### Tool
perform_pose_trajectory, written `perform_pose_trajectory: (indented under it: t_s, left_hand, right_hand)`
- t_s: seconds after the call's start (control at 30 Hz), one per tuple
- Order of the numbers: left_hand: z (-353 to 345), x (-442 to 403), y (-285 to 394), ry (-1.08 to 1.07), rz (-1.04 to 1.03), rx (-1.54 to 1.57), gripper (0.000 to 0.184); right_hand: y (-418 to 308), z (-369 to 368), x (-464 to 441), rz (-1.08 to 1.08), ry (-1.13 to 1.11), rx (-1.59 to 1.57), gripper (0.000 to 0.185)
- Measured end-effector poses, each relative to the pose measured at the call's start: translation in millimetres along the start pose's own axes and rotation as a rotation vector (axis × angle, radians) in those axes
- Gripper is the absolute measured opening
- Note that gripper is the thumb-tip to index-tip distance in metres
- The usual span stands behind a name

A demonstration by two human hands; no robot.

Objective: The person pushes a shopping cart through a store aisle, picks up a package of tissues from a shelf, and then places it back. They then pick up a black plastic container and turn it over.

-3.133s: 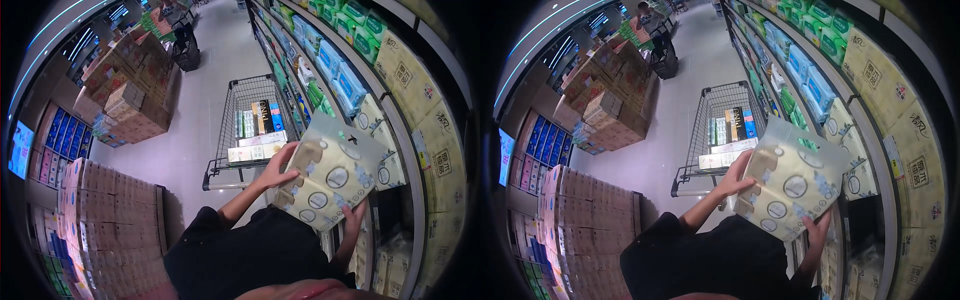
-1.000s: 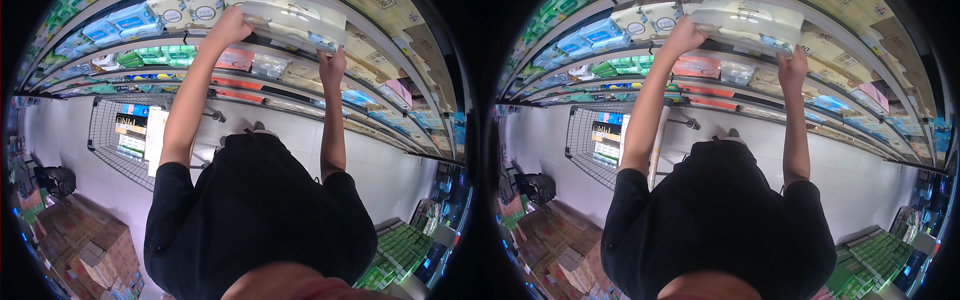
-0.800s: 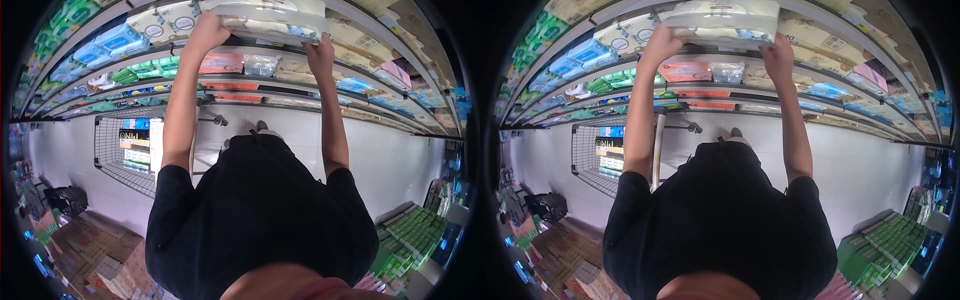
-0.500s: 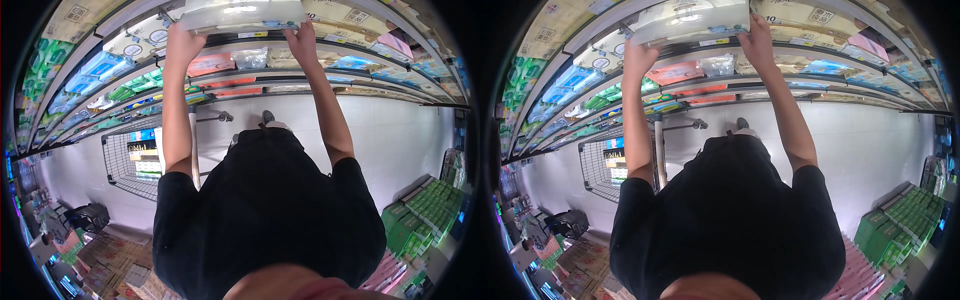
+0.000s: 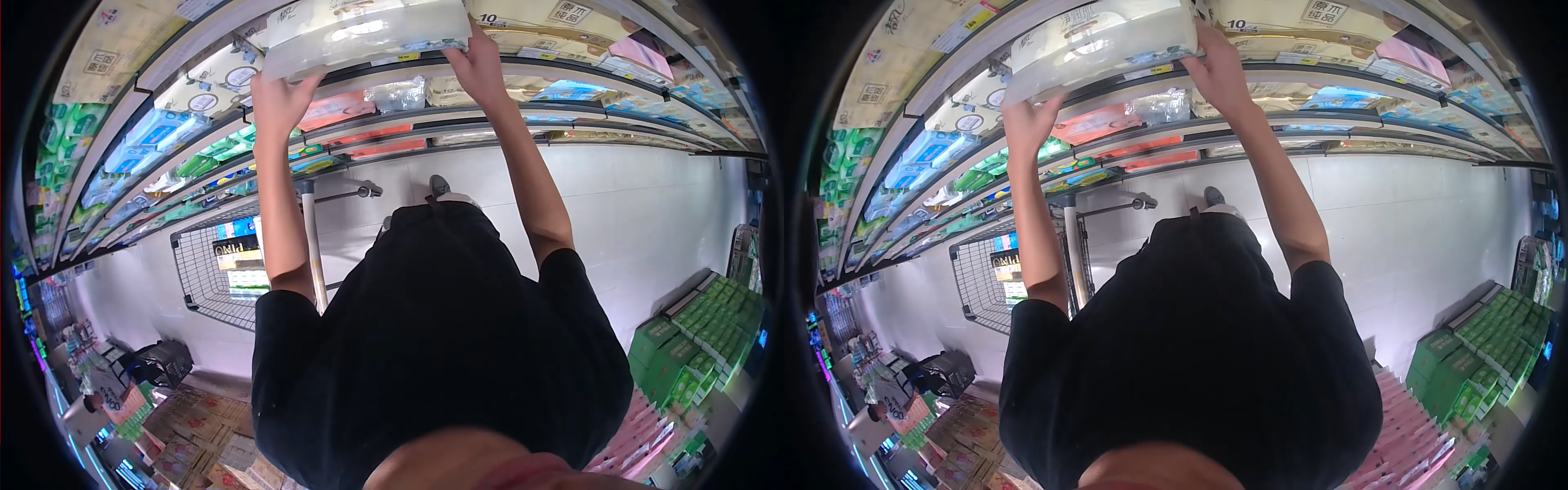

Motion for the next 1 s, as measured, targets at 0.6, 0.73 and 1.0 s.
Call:
perform_pose_trajectory:
  t_s: [0.6,0.73,1.0]
  left_hand:
    - [-24,-25,-19,0.182,-0.037,0.057,0.037]
    - [-31,-34,-36,0.155,0.147,0.052,0.045]
    - [-42,-34,-8,0.345,0.226,0.163,0.053]
  right_hand:
    - [24,1,-14,-0.209,0.165,0.174,0.049]
    - [22,4,-19,-0.226,0.148,0.252,0.051]
    - [14,-3,-27,-0.315,0.224,0.026,0.048]
Point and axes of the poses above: each hand's wrist, its own x-axis away from the middle knuckle, its own z-axis out of the back of the hand, y = z × x, the point moved 2 cm from there along -x, towards the middle knuckle, and after that the axes turned 12 degrees about -z, right-handed, at the moved point
